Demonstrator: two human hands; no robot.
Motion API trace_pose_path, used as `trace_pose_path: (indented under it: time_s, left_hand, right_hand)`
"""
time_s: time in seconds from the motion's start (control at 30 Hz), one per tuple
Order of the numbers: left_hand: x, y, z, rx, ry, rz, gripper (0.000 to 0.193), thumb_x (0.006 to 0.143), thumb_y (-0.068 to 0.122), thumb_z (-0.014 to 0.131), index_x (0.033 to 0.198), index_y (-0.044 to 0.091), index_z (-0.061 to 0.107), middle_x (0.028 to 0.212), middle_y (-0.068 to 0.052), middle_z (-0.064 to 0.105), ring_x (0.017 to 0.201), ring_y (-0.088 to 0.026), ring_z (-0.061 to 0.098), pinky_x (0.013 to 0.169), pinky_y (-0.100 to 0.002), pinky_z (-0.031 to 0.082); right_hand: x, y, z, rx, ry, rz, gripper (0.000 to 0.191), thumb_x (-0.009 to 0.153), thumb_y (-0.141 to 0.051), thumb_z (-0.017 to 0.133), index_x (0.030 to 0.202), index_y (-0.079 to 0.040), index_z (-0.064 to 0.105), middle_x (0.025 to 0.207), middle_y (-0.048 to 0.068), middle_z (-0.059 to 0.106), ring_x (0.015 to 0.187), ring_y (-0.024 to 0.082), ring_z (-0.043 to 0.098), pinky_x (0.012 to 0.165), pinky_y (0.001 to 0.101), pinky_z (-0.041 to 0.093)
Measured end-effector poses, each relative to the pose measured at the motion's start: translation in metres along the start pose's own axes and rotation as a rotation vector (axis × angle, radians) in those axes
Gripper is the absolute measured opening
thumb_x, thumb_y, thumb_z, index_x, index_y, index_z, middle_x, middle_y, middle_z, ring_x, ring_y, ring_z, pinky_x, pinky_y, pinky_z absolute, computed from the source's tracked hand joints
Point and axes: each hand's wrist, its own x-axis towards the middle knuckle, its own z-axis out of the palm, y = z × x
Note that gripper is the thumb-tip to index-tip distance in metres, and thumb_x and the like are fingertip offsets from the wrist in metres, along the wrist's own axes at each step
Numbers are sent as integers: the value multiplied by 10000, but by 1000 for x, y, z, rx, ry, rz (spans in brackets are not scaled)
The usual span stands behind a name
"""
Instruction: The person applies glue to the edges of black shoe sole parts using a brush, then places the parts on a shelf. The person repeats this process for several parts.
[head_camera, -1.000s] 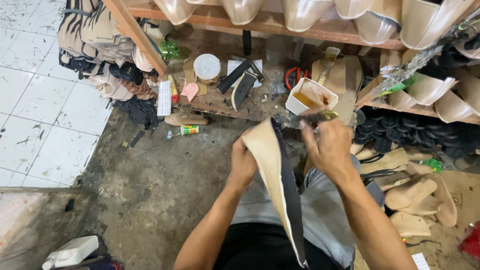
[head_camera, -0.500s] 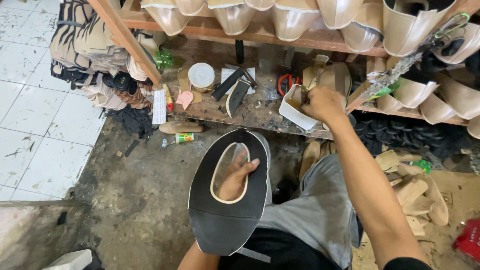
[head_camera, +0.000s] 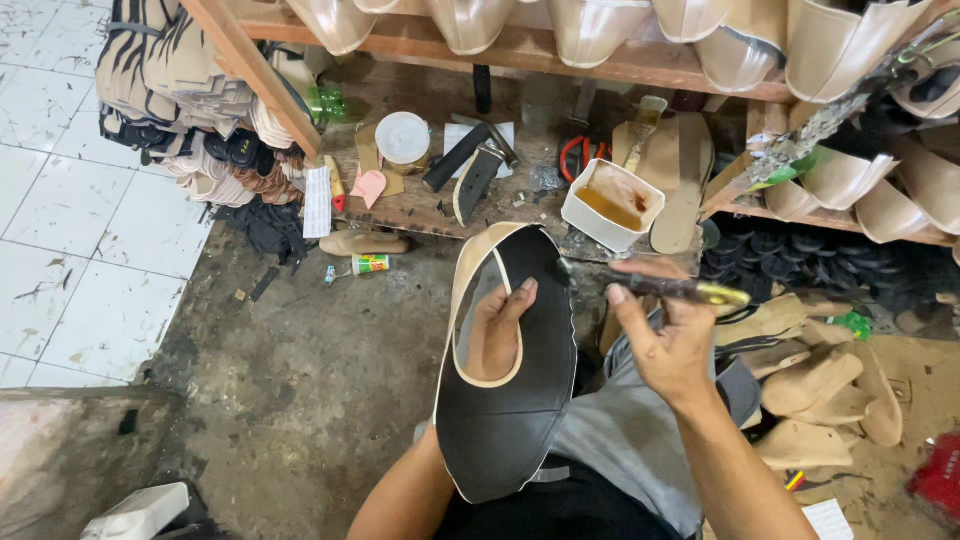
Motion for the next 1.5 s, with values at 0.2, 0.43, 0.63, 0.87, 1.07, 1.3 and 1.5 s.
trace_pose_path:
  time_s: [0.2,0.43,0.63,0.87,1.07,1.3,1.5]
  left_hand:
    - [-4,14,14,270,-2,187,268,1104,222,573,967,-5,610,884,12,563,847,-86,500,799,-275,438]
    - [-12,20,23,263,116,92,269,1020,254,539,1138,36,641,961,6,627,898,-84,574,836,-264,488]
    - [3,-12,3,122,10,301,298,1029,218,559,1208,-18,591,1104,12,608,1037,-86,579,952,-261,492]
    - [15,18,-3,-163,132,224,217,1098,192,576,1155,-13,621,1012,-45,635,979,-151,594,901,-320,491]
    - [8,28,28,-505,134,165,187,1047,263,538,1070,80,568,921,-68,651,816,-190,673,765,-362,565]
    - [-3,5,24,-163,-169,-91,130,1058,186,567,1092,64,595,868,-3,613,747,-90,608,646,-255,483]
    - [-16,32,12,-16,-218,-195,144,999,123,601,1109,38,637,866,-12,668,721,-93,640,631,-247,504]
  right_hand:
    - [-8,2,-4,-7,18,83,189,929,-45,684,1112,-2,703,949,107,691,810,210,663,777,311,520]
    - [10,-6,-10,-111,-107,-81,190,896,-26,657,1083,6,659,1009,150,677,915,287,669,855,370,511]
    - [13,13,-5,-17,-230,43,175,918,-45,630,1084,6,645,981,125,665,927,260,655,861,381,504]
    - [-29,31,-4,467,-101,403,172,983,-87,618,1137,-14,646,1004,78,666,920,194,621,853,347,496]
    - [-78,-10,37,892,536,258,252,1118,-139,571,1337,-37,500,1213,135,618,956,228,632,909,387,531]
    - [-70,-23,43,780,619,165,251,1121,-166,558,1332,-42,503,1200,125,574,845,214,628,776,376,545]
    - [-32,6,-4,374,239,234,203,1061,-85,624,1236,11,589,1124,98,595,929,192,587,864,319,509]
